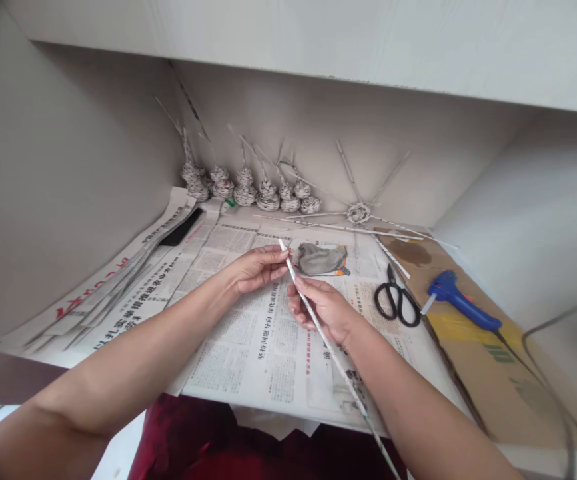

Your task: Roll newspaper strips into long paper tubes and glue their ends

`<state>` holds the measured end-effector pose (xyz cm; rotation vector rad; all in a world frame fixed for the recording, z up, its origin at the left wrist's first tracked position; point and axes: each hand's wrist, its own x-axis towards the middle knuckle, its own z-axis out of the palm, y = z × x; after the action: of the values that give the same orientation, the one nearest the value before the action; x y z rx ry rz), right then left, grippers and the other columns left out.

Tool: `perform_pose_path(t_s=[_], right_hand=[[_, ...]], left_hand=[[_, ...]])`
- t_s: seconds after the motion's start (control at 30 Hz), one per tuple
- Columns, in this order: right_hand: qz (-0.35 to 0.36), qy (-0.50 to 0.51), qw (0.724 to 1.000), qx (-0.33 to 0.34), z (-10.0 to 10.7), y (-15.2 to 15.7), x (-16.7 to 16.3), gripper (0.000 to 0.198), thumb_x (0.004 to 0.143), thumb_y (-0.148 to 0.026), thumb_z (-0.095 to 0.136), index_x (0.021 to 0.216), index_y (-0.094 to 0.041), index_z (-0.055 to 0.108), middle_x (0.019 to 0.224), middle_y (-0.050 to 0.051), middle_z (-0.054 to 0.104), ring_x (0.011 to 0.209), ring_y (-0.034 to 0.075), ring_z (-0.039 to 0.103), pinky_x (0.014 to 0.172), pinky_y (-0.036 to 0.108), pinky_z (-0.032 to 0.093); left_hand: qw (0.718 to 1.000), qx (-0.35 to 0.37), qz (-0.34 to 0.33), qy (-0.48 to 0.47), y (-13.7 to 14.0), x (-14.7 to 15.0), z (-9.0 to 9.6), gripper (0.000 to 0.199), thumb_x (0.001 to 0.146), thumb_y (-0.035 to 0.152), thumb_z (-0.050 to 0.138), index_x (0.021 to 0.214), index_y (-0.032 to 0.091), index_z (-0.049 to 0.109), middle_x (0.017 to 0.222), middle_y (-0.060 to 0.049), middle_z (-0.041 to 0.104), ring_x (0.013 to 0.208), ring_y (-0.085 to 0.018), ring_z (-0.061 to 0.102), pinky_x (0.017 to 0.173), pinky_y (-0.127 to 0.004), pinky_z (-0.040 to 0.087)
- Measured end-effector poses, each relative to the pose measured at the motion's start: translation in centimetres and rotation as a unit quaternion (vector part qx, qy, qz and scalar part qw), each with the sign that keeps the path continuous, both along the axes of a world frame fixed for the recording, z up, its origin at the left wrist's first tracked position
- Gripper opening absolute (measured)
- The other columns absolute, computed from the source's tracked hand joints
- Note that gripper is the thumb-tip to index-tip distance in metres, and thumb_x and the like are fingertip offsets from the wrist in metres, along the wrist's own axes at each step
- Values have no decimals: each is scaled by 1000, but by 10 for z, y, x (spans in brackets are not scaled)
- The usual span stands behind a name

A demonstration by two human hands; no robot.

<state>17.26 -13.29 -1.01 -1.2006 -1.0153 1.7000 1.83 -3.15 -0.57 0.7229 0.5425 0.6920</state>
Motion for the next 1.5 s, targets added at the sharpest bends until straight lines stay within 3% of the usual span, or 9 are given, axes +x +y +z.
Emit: perform_pose_path(t_s=[0.2, 0.37, 0.5, 0.73, 0.9, 1.0, 1.07, 1.27, 1.5], right_hand=[[-71, -256, 952, 154, -4, 1, -3, 35, 80, -52, 57, 80, -18, 60, 54, -3, 56, 42, 8, 47, 43, 21, 37], [-24, -65, 996, 53, -4, 1, -2, 36, 82, -55, 53, 81, -19, 57, 51, -5, 50, 36, 7, 42, 32, 18, 24], [23, 49, 999, 1, -5, 1, -2, 35, 81, -55, 53, 81, -20, 52, 50, -6, 47, 34, 7, 39, 30, 18, 22], [-47, -230, 962, 140, -12, -2, -7, 36, 82, -53, 55, 81, -18, 58, 54, -3, 55, 42, 8, 47, 39, 18, 36], [20, -39, 998, 43, -7, -3, -6, 33, 87, -51, 47, 80, -20, 53, 47, -5, 47, 35, 8, 40, 32, 18, 22], [75, 112, 991, 7, -2, -5, -6, 29, 87, -47, 49, 76, -21, 49, 45, -7, 40, 34, 8, 36, 32, 19, 24], [73, 118, 990, 8, -2, -5, -8, 29, 86, -48, 49, 78, -20, 51, 46, -7, 41, 36, 8, 38, 33, 19, 27], [-50, -105, 991, 73, -6, -4, -10, 35, 83, -53, 54, 81, -18, 54, 55, -2, 54, 44, 9, 48, 37, 18, 31], [71, 154, 985, -19, 2, -4, -6, 33, 85, -50, 50, 70, -21, 41, 44, -7, 38, 36, 9, 34, 34, 20, 25]], left_hand=[[1000, 11, 17, 12, 3, 1, -5, 8, 73, 4, 66, 80, 8, 67, 79, -7, 68, 70, -11, 66, 64, -18, 55], [1000, 9, 0, -4, 3, 0, -4, 7, 76, 5, 63, 81, 8, 67, 78, -6, 68, 69, -10, 65, 63, -16, 55], [1000, 4, -9, -8, 2, -1, -2, 6, 76, 6, 65, 81, 9, 67, 77, -5, 67, 68, -10, 65, 62, -17, 55], [1000, 9, 16, 22, 6, -2, -5, 5, 73, 11, 70, 77, 10, 66, 72, -5, 67, 59, -8, 63, 53, -14, 52], [1000, 10, -9, -12, 7, -2, -8, 10, 71, 14, 72, 78, 10, 67, 72, -4, 66, 58, -8, 62, 49, -13, 50], [1000, 11, -16, -24, 7, -1, -8, 11, 71, 15, 73, 79, 10, 67, 73, -4, 66, 59, -8, 62, 48, -12, 49], [1000, 12, -10, -20, 7, -1, -9, 12, 71, 16, 73, 79, 10, 68, 73, -4, 67, 58, -8, 62, 47, -12, 48], [1000, 15, 17, 11, 5, 1, -7, 13, 69, 15, 74, 78, 8, 68, 68, -4, 65, 52, -6, 59, 47, -11, 48], [1000, 15, -11, -23, 3, 0, -6, 11, 72, 17, 72, 78, 11, 66, 75, -4, 67, 57, -7, 62, 45, -12, 47]])
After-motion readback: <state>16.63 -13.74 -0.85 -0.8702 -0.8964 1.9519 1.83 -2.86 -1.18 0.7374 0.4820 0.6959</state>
